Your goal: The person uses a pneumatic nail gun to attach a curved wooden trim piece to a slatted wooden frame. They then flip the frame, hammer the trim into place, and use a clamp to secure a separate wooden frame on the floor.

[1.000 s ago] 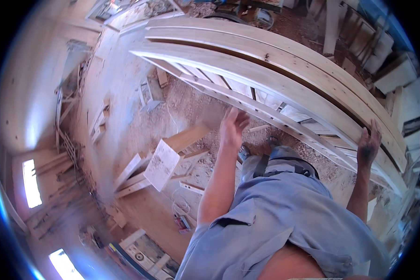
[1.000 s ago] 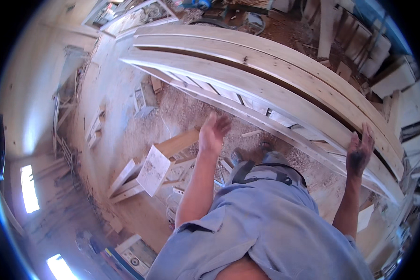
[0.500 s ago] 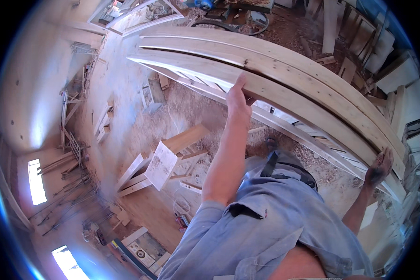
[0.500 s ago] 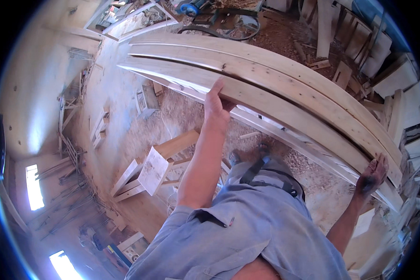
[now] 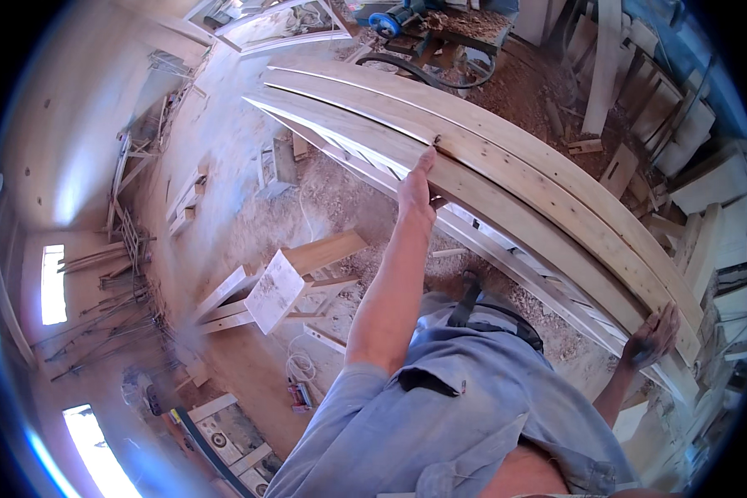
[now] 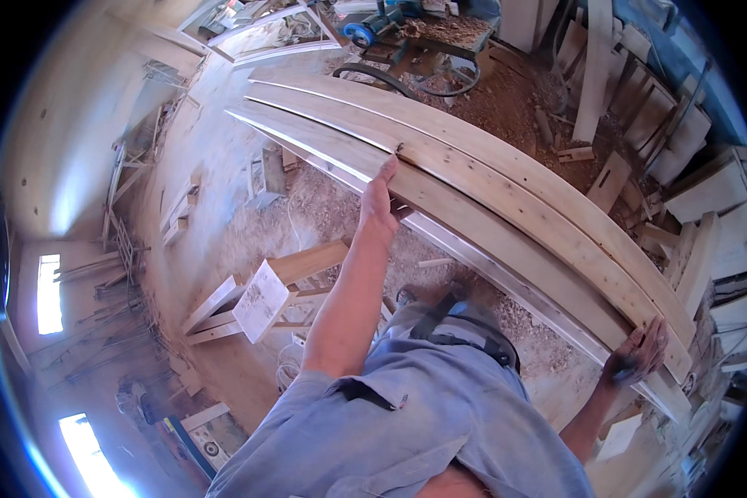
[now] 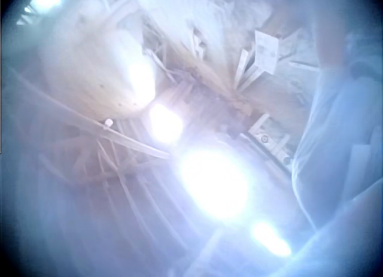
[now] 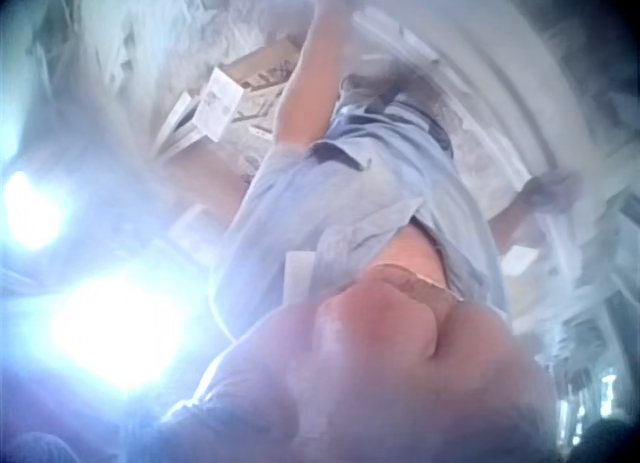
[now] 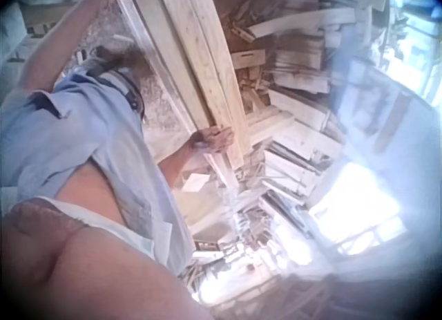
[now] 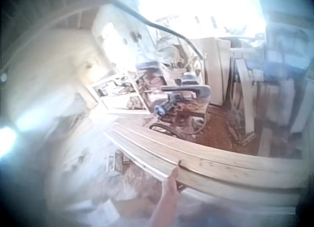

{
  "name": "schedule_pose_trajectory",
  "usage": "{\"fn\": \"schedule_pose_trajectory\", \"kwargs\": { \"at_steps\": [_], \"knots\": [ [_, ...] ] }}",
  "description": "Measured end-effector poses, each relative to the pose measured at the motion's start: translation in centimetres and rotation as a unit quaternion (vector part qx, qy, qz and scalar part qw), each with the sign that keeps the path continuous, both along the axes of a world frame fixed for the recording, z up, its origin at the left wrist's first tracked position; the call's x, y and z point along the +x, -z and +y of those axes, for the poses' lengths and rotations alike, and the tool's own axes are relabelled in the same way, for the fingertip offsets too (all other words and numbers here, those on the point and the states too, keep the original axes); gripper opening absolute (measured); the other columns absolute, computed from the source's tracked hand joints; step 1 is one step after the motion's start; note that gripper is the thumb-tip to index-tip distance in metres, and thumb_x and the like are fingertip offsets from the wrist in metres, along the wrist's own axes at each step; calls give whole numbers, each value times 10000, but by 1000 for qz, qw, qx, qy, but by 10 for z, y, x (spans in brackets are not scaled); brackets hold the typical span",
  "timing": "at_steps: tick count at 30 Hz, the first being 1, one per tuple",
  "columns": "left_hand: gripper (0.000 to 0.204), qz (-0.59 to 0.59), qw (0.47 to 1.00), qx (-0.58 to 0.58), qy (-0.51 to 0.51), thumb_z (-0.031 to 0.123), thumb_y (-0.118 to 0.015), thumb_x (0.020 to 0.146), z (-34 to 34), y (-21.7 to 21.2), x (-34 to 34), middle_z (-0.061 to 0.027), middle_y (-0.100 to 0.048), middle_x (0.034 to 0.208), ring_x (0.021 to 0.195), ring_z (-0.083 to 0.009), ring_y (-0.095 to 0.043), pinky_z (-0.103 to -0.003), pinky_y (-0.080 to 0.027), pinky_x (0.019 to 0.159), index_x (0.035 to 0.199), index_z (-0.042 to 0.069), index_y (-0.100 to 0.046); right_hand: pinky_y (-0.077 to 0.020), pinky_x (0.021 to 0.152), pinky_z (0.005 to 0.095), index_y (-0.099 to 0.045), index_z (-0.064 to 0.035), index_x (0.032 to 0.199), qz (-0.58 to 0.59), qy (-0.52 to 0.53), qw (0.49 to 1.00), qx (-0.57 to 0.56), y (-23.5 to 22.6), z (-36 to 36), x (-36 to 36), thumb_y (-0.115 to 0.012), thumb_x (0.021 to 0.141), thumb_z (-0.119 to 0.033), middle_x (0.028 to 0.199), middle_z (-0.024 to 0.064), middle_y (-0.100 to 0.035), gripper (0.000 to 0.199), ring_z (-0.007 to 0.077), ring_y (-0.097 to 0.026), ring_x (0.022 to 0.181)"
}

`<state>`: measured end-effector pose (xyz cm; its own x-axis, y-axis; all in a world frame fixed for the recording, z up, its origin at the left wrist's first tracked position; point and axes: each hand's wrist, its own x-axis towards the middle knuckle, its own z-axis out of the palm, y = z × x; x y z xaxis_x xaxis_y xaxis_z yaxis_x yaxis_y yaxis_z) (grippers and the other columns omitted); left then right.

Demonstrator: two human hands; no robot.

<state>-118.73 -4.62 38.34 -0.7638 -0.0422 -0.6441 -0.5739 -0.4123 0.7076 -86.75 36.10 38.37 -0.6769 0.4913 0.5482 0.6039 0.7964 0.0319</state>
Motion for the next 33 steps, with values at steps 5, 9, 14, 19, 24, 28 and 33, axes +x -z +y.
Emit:
{"fn": "schedule_pose_trajectory", "kwargs": {
  "at_steps": [5, 9, 14, 19, 24, 28, 33],
  "knots": [
    [568, 12, 1000, -1, 1, 501, -670, 828, 1, 4, 1, -113, -612, 1124, 975, -251, -624, -440, -527, 785, 1230, 117, -551, -316, 1089, 439, -560, -61, 1311, 36, -22, 997, -62, -6, -6, -11, -572, 895, -113, 1371, 131, -532, 419, 303, -453, 1306],
    [577, 22, 993, 110, -47, 468, -623, 876, -13, 13, 14, -144, -593, 1103, 957, -277, -624, -437, -519, 809, 1277, 79, -482, -332, 1092, 432, -561, -21, 1289, 94, -168, 969, -153, -33, -71, -48, -605, 849, -29, 1357, 175, -532, 442, 326, -451, 1305],
    [430, 41, 994, 77, -67, 377, -576, 931, -65, 53, 94, -125, -596, 982, 849, -239, -624, -378, -509, 749, 1221, 70, -490, -324, 1100, 455, -555, 6, 1269, 71, -352, 897, -257, -75, -166, -83, -598, 805, 36, 1344, 186, -530, 467, 366, -444, 1307],
    [195, -109, 986, -77, -99, 247, -605, 892, -159, 146, 257, -82, -596, 836, 705, -169, -612, -306, -480, 587, 957, 67, -569, -387, 1045, 440, -601, 33, 1181, 29, -454, 825, -336, -76, -201, -109, -583, 788, 52, 1253, 200, -586, 394, 366, -518, 1228],
    [193, -217, 936, -151, -234, 202, -616, 835, -186, 150, 415, -77, -595, 756, 603, -156, -592, -279, -431, 511, 885, 25, -557, -436, 988, 388, -613, 53, 1143, -45, -514, 763, -391, -60, -229, -142, -554, 806, 21, 1147, 210, -630, 344, 343, -591, 1118],
    [277, -249, 900, -191, -302, 219, -630, 814, -181, 145, 489, -105, -640, 802, 621, -163, -615, -279, -448, 532, 949, -15, -567, -419, 1004, 348, -610, 47, 1176, -128, -537, 718, -424, -52, -270, -162, -527, 857, -13, 1162, 168, -642, 335, 268, -584, 1134],
    [341, -263, 883, -311, -234, 264, -639, 798, -177, 140, 565, -165, -648, 805, 637, -187, -632, -336, -483, 608, 957, -30, -568, -423, 995, 341, -606, 34, 1183, -209, -639, 642, -369, -61, -359, -149, -527, 855, -25, 1145, 157, -647, 342, 248, -590, 1120]
  ]
}}
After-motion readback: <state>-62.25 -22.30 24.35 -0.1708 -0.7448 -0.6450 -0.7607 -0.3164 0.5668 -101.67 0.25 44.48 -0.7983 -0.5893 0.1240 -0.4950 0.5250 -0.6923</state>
